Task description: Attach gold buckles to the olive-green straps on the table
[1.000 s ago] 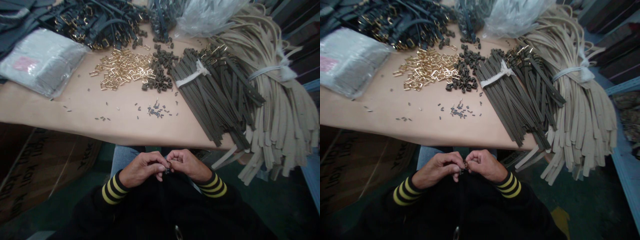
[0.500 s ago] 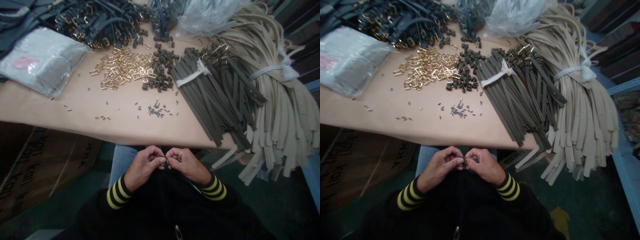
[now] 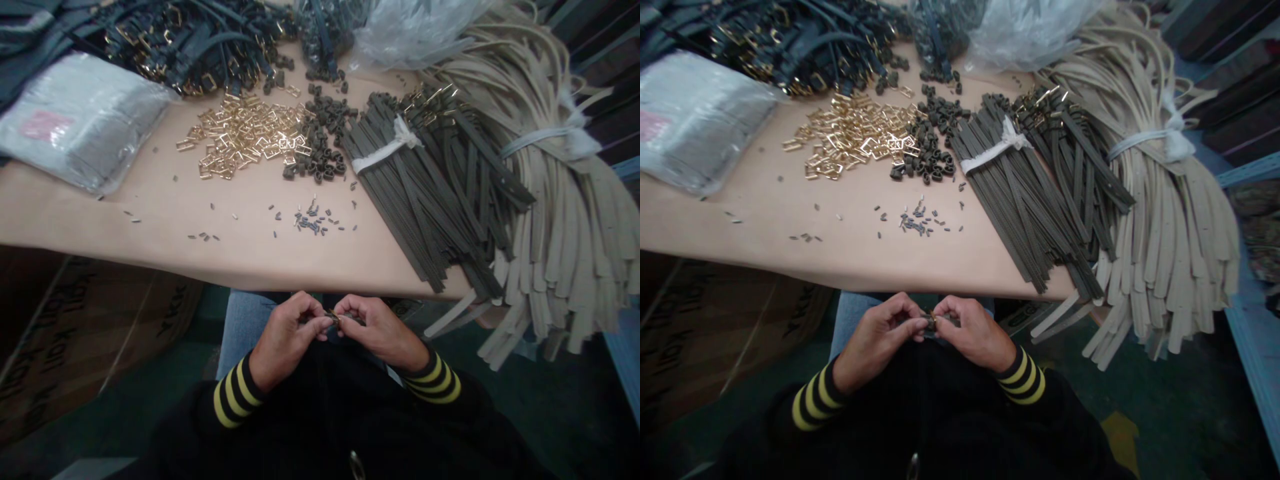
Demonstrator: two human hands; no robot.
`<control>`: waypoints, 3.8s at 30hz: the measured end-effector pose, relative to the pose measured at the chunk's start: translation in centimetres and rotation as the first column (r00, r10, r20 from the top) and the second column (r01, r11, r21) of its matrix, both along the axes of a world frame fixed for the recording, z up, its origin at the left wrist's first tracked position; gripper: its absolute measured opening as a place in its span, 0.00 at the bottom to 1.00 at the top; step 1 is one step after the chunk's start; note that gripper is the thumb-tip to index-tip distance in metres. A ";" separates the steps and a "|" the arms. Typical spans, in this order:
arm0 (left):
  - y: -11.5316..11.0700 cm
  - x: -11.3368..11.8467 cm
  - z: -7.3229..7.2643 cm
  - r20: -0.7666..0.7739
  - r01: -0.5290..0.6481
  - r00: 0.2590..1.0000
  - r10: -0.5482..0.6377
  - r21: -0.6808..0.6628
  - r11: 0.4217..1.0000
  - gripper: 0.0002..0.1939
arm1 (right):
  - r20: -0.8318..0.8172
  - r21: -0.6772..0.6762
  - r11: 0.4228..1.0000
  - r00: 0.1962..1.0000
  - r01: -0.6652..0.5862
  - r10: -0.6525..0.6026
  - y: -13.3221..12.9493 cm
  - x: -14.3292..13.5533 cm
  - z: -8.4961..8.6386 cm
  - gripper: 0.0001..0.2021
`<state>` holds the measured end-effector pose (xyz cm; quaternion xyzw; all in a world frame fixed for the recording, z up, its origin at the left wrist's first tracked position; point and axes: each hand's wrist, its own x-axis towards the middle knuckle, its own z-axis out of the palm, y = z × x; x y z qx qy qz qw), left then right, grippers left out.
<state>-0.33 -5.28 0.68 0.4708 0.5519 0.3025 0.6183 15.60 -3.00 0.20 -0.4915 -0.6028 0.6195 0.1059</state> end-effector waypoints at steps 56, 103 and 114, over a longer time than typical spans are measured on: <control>0.3 -1.1 -1.5 0.586 0.150 0.809 0.045 -0.280 0.948 0.15 | -0.209 -0.005 0.991 0.969 -0.137 0.133 0.2 0.1 1.9 0.01; 4.2 -2.0 -0.4 0.348 -0.338 0.816 0.463 -0.364 0.868 0.14 | 0.655 0.669 0.591 0.734 -0.450 -0.182 18.4 -7.1 2.7 0.08; 4.2 -1.8 -0.4 0.348 -0.353 0.820 0.455 -0.318 0.880 0.13 | 0.537 0.749 0.544 0.827 -0.377 -0.165 16.4 -5.6 3.7 0.11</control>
